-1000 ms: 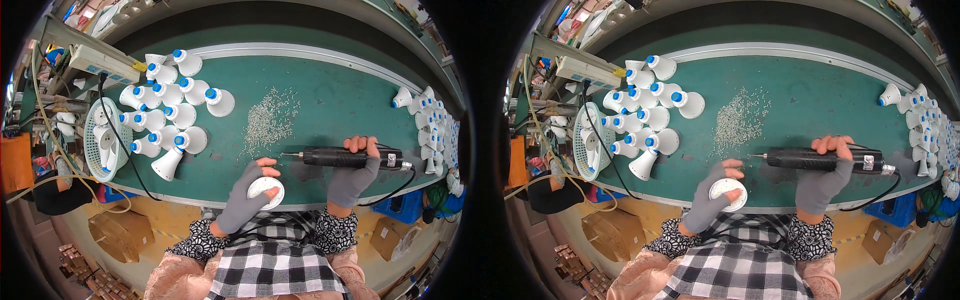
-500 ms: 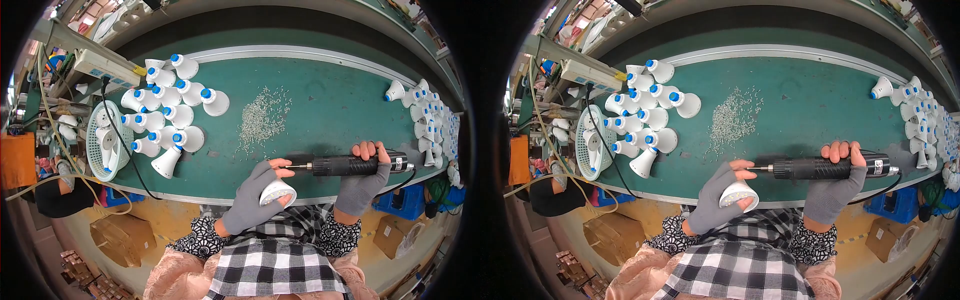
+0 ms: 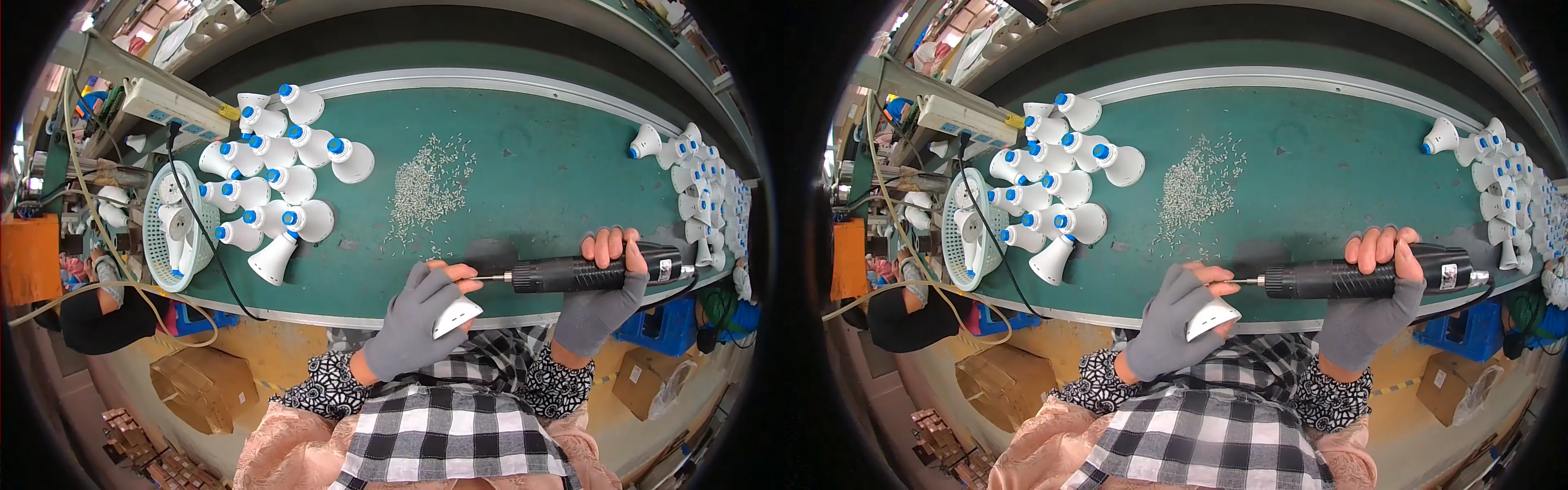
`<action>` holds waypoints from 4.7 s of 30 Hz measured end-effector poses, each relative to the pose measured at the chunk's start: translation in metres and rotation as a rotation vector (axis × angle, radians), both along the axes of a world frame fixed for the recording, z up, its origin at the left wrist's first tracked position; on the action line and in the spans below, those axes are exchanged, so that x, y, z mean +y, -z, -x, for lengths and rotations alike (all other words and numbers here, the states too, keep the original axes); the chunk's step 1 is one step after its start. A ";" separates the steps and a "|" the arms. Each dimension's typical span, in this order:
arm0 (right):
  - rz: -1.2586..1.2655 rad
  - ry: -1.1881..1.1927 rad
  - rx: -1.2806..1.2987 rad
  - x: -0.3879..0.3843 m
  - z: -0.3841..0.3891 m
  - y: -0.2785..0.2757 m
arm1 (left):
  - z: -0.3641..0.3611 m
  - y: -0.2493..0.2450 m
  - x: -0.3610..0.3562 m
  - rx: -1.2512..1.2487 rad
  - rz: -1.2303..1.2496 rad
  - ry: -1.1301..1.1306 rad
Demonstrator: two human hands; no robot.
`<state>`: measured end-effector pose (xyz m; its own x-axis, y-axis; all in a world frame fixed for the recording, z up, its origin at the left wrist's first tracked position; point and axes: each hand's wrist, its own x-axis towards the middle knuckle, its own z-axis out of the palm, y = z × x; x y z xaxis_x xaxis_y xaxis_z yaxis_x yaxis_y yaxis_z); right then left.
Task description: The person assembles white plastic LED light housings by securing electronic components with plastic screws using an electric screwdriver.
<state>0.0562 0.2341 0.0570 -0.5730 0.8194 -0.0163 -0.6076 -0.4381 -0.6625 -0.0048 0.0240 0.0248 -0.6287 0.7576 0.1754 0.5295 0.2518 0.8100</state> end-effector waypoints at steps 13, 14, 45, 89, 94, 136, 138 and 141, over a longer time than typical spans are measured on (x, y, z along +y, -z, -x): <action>-0.237 -0.229 0.210 0.007 -0.011 -0.004 | 0.000 0.001 0.003 -0.069 -0.013 0.068; -0.219 -0.176 0.203 0.006 -0.011 -0.006 | -0.003 0.001 0.004 -0.178 -0.040 0.039; -0.438 -0.005 -0.088 -0.043 -0.056 -0.035 | -0.032 0.029 0.042 -0.799 -0.073 -0.188; -0.335 -0.012 0.170 -0.013 0.005 -0.028 | -0.012 0.009 -0.011 -0.826 -0.138 -0.101; -0.276 0.028 -0.014 -0.035 0.042 0.021 | -0.010 0.007 -0.028 -0.868 -0.113 -0.211; -0.112 0.029 0.012 -0.013 -0.001 -0.005 | -0.003 0.000 -0.005 -0.374 -0.039 -0.034; -0.109 0.019 0.015 -0.013 -0.001 -0.004 | -0.004 -0.001 -0.003 -0.319 -0.017 -0.047; -0.106 0.025 -0.007 -0.014 0.000 -0.007 | -0.005 -0.002 -0.002 -0.255 -0.015 -0.053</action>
<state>0.0564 0.2196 0.0637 -0.5523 0.8309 0.0674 -0.6129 -0.3499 -0.7085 0.0003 0.0221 0.0263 -0.6931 0.7206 0.0172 0.2941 0.2608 0.9195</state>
